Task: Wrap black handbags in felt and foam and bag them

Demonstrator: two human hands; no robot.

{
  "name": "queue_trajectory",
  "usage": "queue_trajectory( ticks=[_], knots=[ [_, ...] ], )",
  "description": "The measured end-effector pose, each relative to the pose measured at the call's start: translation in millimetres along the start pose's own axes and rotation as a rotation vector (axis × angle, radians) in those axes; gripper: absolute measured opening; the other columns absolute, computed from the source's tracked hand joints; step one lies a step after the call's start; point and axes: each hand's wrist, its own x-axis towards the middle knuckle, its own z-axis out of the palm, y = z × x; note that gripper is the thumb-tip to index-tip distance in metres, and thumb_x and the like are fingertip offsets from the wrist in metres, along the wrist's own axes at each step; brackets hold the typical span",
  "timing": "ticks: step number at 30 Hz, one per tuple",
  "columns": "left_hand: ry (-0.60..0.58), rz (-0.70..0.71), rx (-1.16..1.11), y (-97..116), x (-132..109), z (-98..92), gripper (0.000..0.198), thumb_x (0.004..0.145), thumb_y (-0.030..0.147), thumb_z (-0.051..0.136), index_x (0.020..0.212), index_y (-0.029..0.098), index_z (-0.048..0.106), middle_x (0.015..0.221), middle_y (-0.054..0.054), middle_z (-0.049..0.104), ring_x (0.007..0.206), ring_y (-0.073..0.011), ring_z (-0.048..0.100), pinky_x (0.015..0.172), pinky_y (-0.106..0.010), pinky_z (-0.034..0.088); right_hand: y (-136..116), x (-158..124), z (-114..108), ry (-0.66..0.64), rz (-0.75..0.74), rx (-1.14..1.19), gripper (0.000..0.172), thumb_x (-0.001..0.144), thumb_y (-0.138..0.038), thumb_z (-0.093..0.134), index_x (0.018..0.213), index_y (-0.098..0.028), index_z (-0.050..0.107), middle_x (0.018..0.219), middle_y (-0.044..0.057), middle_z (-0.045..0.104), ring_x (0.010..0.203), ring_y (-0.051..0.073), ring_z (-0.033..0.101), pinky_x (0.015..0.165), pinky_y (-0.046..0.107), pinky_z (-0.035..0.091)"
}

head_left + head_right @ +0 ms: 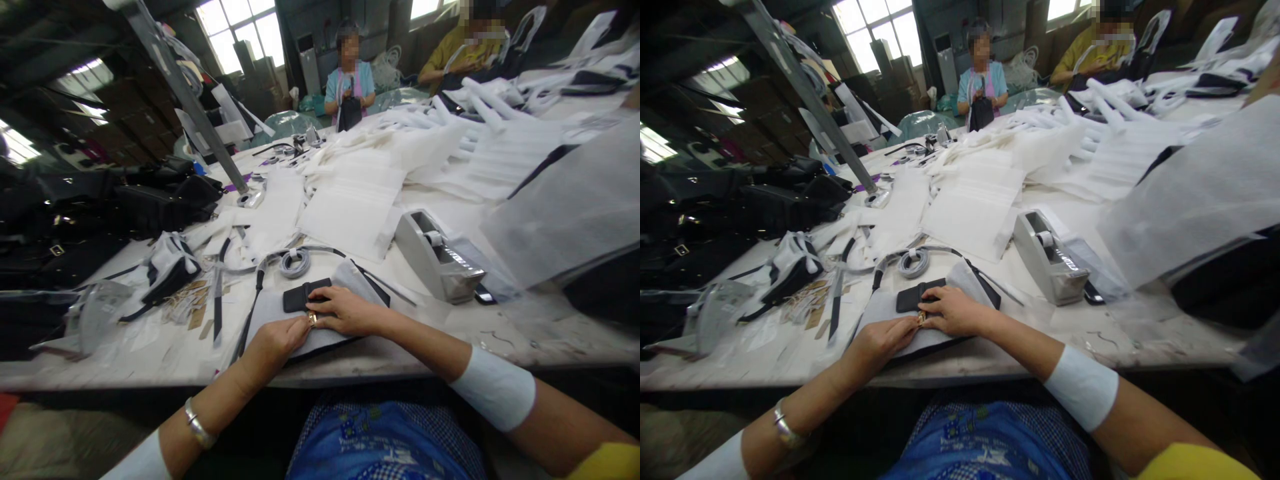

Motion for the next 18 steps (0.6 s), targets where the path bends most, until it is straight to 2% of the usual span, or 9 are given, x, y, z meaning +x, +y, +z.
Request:
queue_trajectory(
  ticks=[2,6,10,14,18],
  knots=[
    [-0.004,0.036,0.028,-0.9,0.2,-0.1,0.016,0.099,0.015,0.045,0.105,0.015,0.060,0.090,-0.006,0.074,0.075,-0.0168,0.073,0.071,-0.027,0.060,1.3,0.0,1.2,0.003,-0.004,0.004,0.043,0.093,-0.039,0.062,0.132,-0.021,0.062,0.140,0.013,0.055,0.126,0.028,0.052,0.107,0.044,0.038],
    [-0.004,0.101,0.059,-3.8,-2.1,0.6,0.020,0.098,0.013,0.044,0.114,0.013,0.056,0.104,-0.011,0.073,0.086,-0.0187,0.073,0.078,-0.029,0.060,2.1,-0.2,1.8,0.006,-0.008,0.013,0.042,0.094,-0.039,0.061,0.132,-0.023,0.062,0.140,0.013,0.054,0.127,0.028,0.052,0.107,0.045,0.038],
    [-0.012,0.120,0.063,-6.5,-3.7,2.8,0.021,0.098,0.013,0.041,0.115,0.013,0.054,0.105,-0.011,0.073,0.088,-0.0182,0.073,0.077,-0.029,0.060,1.2,-0.4,0.6,0.004,-0.008,0.014,0.042,0.093,-0.039,0.061,0.132,-0.022,0.062,0.140,0.013,0.055,0.127,0.027,0.052,0.107,0.044,0.037],
    [-0.031,0.089,0.063,-6.0,-1.8,3.1,0.017,0.098,0.013,0.042,0.108,0.014,0.056,0.093,-0.008,0.073,0.078,-0.0178,0.072,0.069,-0.028,0.059,0.6,-0.4,0.1,-0.002,-0.006,0.014,0.043,0.093,-0.037,0.063,0.132,-0.020,0.062,0.139,0.015,0.055,0.128,0.027,0.051,0.107,0.044,0.037],
    [-0.059,0.014,0.043,-4.6,2.3,1.1,0.014,0.097,0.014,0.045,0.091,0.017,0.057,0.072,-0.002,0.067,0.062,-0.0158,0.067,0.057,-0.023,0.052,1.9,-0.6,0.8,0.003,-0.014,0.013,0.044,0.092,-0.038,0.063,0.132,-0.020,0.061,0.140,0.015,0.054,0.128,0.027,0.051,0.107,0.044,0.037]
  ],
)
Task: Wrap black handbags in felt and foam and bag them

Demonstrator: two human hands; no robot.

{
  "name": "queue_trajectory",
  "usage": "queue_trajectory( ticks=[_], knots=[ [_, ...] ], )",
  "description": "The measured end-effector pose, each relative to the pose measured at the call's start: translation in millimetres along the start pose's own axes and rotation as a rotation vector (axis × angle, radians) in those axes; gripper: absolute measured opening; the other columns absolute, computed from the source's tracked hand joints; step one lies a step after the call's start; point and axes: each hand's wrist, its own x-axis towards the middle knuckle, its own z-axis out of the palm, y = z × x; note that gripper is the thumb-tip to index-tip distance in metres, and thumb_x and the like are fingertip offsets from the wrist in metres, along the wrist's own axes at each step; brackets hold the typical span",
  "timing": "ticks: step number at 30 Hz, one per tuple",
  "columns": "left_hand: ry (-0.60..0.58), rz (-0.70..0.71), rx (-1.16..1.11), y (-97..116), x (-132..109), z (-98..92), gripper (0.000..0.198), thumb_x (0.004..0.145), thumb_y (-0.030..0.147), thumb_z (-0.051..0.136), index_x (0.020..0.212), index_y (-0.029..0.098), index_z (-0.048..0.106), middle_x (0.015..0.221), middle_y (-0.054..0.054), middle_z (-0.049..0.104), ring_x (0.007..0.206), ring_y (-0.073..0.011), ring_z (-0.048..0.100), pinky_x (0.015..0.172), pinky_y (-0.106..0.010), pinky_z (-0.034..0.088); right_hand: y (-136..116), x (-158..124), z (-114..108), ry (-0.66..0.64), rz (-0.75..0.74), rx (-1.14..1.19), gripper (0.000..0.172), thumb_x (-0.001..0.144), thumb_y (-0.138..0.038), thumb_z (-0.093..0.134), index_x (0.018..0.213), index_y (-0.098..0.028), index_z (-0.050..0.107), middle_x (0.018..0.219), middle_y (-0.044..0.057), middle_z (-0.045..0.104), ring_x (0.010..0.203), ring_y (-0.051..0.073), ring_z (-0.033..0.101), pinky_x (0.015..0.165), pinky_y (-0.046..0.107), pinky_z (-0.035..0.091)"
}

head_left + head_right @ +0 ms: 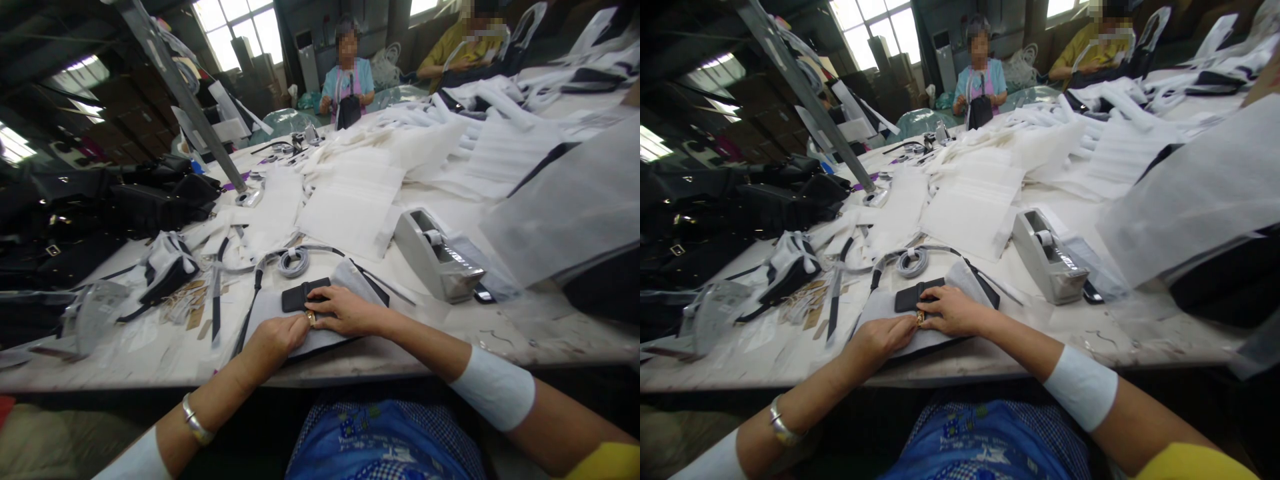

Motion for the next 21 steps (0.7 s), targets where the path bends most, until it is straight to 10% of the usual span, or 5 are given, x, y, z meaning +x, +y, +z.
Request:
queue_trajectory(
  ticks=[21],
  knots=[
    [-0.076,-0.294,-0.451,-3,14,-12.7,0.010,0.086,0.025,0.070,0.094,0.022,0.065,0.091,0.001,0.071,0.083,-0.0136,0.068,0.075,-0.022,0.054,1,-2,-9,-0.095,-0.009,0.053,0.055,0.084,-0.018,0.055,0.139,-0.015,0.055,0.148,0.017,0.045,0.134,0.029,0.043,0.112,0.046,0.031]
  ],
)
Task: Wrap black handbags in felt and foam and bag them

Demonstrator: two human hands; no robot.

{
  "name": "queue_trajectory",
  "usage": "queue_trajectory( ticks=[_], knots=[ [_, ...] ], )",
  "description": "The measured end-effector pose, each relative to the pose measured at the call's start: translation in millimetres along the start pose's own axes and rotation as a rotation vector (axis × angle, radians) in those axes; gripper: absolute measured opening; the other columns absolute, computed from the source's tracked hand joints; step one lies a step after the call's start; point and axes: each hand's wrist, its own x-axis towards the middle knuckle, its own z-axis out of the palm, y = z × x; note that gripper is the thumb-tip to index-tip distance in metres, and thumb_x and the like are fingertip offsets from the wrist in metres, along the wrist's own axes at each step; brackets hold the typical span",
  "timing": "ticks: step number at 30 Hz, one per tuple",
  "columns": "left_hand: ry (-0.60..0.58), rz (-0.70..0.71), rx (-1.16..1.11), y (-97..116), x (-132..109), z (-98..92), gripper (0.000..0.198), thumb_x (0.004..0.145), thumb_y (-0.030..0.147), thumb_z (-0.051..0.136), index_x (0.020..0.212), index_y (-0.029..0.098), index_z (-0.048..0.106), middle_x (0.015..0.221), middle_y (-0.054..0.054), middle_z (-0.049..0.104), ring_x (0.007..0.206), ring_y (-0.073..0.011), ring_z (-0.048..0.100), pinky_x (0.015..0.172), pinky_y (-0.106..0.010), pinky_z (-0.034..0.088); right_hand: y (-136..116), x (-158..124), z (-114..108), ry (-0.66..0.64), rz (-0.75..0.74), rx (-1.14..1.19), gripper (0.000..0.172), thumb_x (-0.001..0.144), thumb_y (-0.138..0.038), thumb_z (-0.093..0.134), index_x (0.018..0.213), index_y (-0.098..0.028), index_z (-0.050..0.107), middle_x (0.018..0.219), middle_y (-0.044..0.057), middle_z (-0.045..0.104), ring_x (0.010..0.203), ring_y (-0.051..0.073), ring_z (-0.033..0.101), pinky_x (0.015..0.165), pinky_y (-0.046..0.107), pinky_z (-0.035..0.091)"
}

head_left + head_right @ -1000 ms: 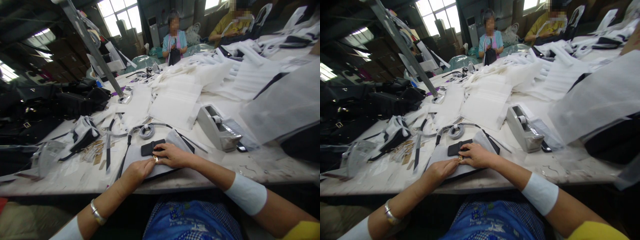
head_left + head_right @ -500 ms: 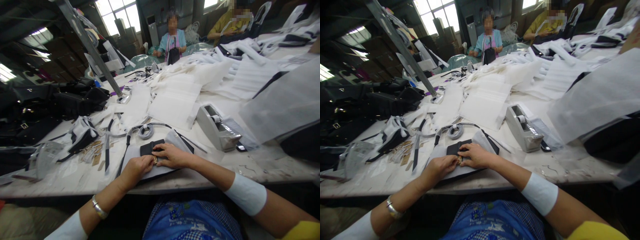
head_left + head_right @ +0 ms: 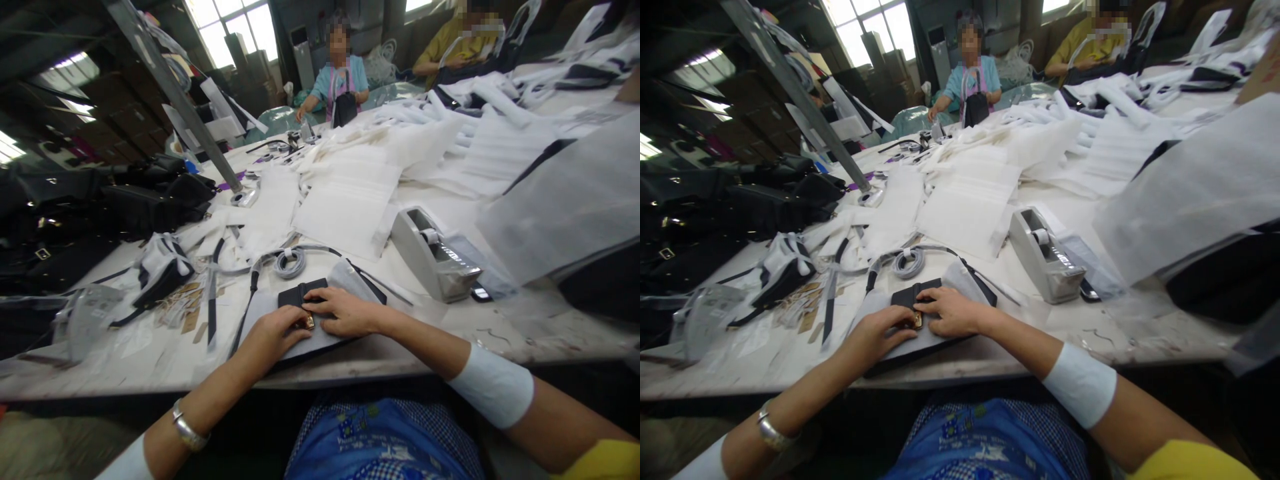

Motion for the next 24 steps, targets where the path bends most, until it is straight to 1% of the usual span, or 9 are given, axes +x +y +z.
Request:
queue_trajectory(
  ticks=[2,4,8,11,17,21,24],
  knots=[
    [0.009,0.041,0.002,-4,-2,1.6,0.008,0.089,0.024,0.066,0.097,0.023,0.067,0.096,0.000,0.072,0.088,-0.0138,0.069,0.080,-0.023,0.055,0,0,0,0.004,0.011,0.005,0.057,0.083,-0.019,0.055,0.140,-0.016,0.054,0.148,0.015,0.045,0.135,0.029,0.043,0.113,0.046,0.030],
    [0.030,0.077,0.017,-7,-5,3.1,0.012,0.093,0.024,0.061,0.102,0.022,0.068,0.100,-0.002,0.073,0.092,-0.0144,0.070,0.085,-0.024,0.056,-1,0,0,0.006,0.015,0.013,0.057,0.083,-0.020,0.055,0.139,-0.018,0.054,0.148,0.014,0.045,0.135,0.028,0.043,0.113,0.045,0.030],
    [0.073,0.149,0.069,-8,-12,6.0,0.020,0.098,0.024,0.051,0.111,0.021,0.067,0.106,-0.004,0.074,0.095,-0.0151,0.071,0.089,-0.028,0.058,-4,0,-1,0.019,0.013,0.017,0.056,0.082,-0.020,0.055,0.138,-0.015,0.056,0.147,0.015,0.047,0.134,0.028,0.045,0.113,0.044,0.031],
    [0.089,0.195,0.114,-6,-14,6.5,0.021,0.099,0.023,0.048,0.111,0.019,0.066,0.107,-0.006,0.073,0.096,-0.0157,0.071,0.088,-0.029,0.059,-4,-1,0,0.026,0.008,0.009,0.056,0.082,-0.022,0.055,0.138,-0.016,0.056,0.147,0.015,0.047,0.133,0.028,0.045,0.113,0.045,0.031],
    [0.084,0.256,0.190,-5,-10,6.2,0.020,0.100,0.021,0.045,0.103,0.017,0.065,0.100,-0.006,0.073,0.089,-0.0150,0.072,0.082,-0.026,0.060,-2,-1,2,0.045,0.015,0.005,0.056,0.081,-0.023,0.056,0.137,-0.017,0.057,0.146,0.014,0.048,0.133,0.028,0.046,0.113,0.045,0.032],
    [0.062,0.278,0.233,-7,-9,7.3,0.019,0.099,0.019,0.045,0.102,0.016,0.064,0.098,-0.006,0.073,0.086,-0.0140,0.072,0.079,-0.024,0.060,-3,-1,2,0.046,0.008,0.016,0.057,0.081,-0.022,0.056,0.137,-0.014,0.057,0.146,0.016,0.048,0.132,0.030,0.046,0.112,0.047,0.032],
    [0.036,0.289,0.277,-6,-10,7.6,0.019,0.099,0.018,0.044,0.102,0.016,0.062,0.099,-0.006,0.072,0.085,-0.0142,0.072,0.079,-0.024,0.060,-2,-1,3,0.052,0.007,0.015,0.057,0.080,-0.023,0.057,0.137,-0.014,0.057,0.146,0.015,0.048,0.132,0.030,0.046,0.112,0.047,0.031]
  ],
)
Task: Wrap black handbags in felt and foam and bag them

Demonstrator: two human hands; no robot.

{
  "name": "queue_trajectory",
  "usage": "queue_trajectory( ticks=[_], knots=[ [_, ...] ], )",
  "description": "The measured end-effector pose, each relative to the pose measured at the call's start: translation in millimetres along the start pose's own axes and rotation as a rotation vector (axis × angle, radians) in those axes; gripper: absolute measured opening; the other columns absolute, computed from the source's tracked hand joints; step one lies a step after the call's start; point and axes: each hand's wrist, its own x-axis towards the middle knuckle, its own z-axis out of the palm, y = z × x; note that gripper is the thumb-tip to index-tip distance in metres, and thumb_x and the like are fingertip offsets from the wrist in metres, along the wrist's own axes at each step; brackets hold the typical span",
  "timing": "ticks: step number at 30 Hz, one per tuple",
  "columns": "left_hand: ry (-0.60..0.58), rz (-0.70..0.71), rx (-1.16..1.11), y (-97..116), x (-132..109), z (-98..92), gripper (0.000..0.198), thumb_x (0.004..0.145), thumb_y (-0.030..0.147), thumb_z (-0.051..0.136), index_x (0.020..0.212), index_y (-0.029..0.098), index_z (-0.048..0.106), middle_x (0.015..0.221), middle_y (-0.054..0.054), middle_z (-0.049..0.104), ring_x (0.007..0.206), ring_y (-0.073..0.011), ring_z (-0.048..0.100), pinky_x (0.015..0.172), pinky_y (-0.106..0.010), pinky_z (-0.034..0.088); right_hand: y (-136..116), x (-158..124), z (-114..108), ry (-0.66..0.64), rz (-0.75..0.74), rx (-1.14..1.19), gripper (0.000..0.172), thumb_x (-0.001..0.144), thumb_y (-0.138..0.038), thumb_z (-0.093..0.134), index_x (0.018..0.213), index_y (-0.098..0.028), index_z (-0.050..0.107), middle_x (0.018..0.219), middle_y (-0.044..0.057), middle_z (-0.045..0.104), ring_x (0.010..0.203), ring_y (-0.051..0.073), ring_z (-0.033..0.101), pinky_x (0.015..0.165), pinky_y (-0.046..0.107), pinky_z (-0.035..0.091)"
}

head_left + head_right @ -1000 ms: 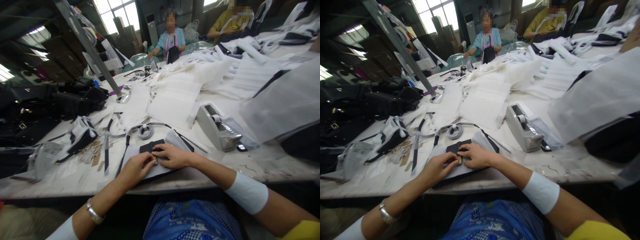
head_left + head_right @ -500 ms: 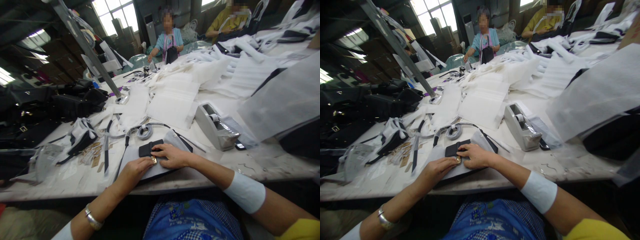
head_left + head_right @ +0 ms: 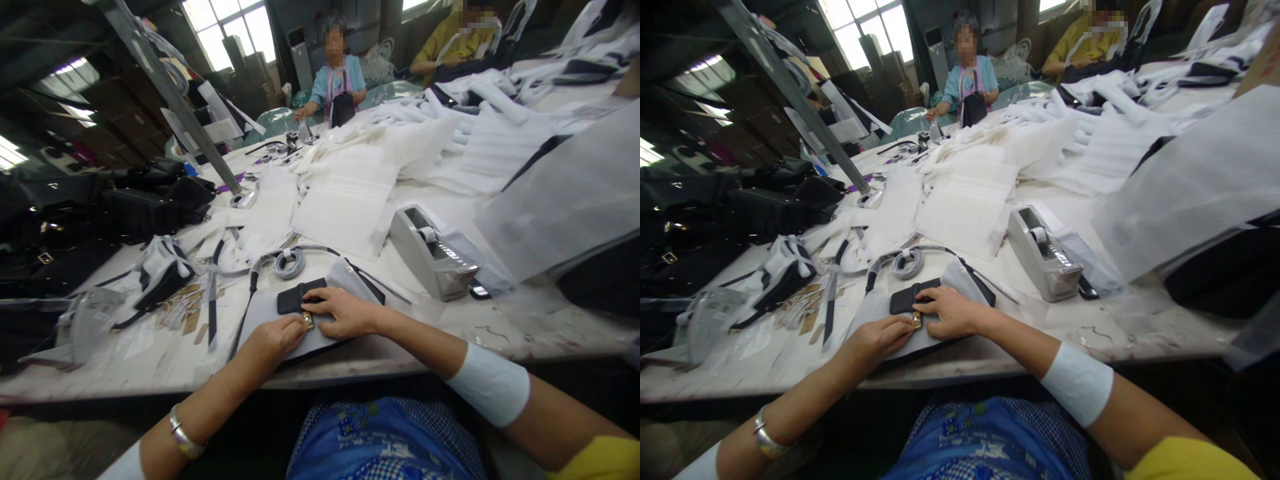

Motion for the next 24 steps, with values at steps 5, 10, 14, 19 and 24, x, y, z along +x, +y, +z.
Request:
queue_trajectory(
  ticks=[5,10,14,19,24],
  knots=[
    [-0.038,0.029,0.096,2.2,-0.9,1.2,0.017,0.099,0.016,0.043,0.103,0.016,0.059,0.095,-0.006,0.071,0.082,-0.0163,0.071,0.075,-0.028,0.060,1.7,-0.3,1.9,0.010,0.004,-0.007,0.057,0.080,-0.024,0.057,0.137,-0.018,0.058,0.146,0.013,0.049,0.132,0.029,0.047,0.112,0.046,0.032],
    [-0.048,0.072,0.169,1.3,-3.7,5.6,0.015,0.098,0.013,0.042,0.101,0.016,0.057,0.094,-0.007,0.069,0.081,-0.0172,0.070,0.072,-0.028,0.060,0.5,-1.5,1.6,0.015,0.004,-0.001,0.059,0.079,-0.024,0.058,0.137,-0.018,0.057,0.146,0.013,0.048,0.131,0.030,0.047,0.111,0.046,0.032],
    [-0.050,0.094,0.200,-0.5,-5.4,8.3,0.016,0.098,0.013,0.040,0.100,0.015,0.056,0.093,-0.008,0.069,0.079,-0.0168,0.070,0.070,-0.028,0.060,1.4,-2.2,2.9,0.025,-0.004,0.014,0.058,0.079,-0.024,0.057,0.136,-0.018,0.058,0.145,0.014,0.049,0.131,0.030,0.047,0.111,0.047,0.032],
    [-0.052,0.103,0.212,0.1,-3.4,5.7,0.017,0.098,0.013,0.039,0.099,0.015,0.056,0.093,-0.008,0.069,0.077,-0.0176,0.070,0.067,-0.028,0.060,3.1,-1.9,4.0,0.031,-0.010,0.013,0.058,0.078,-0.024,0.058,0.136,-0.019,0.058,0.146,0.013,0.049,0.131,0.030,0.047,0.110,0.048,0.033],
    [-0.058,0.036,0.174,3.0,1.3,-0.7,0.017,0.096,0.015,0.043,0.085,0.017,0.055,0.085,-0.004,0.068,0.068,-0.0135,0.068,0.061,-0.022,0.056,0.5,-2.0,1.4,0.010,0.002,-0.007,0.059,0.079,-0.023,0.057,0.137,-0.017,0.057,0.146,0.014,0.048,0.131,0.030,0.047,0.110,0.047,0.033]
  ],
)
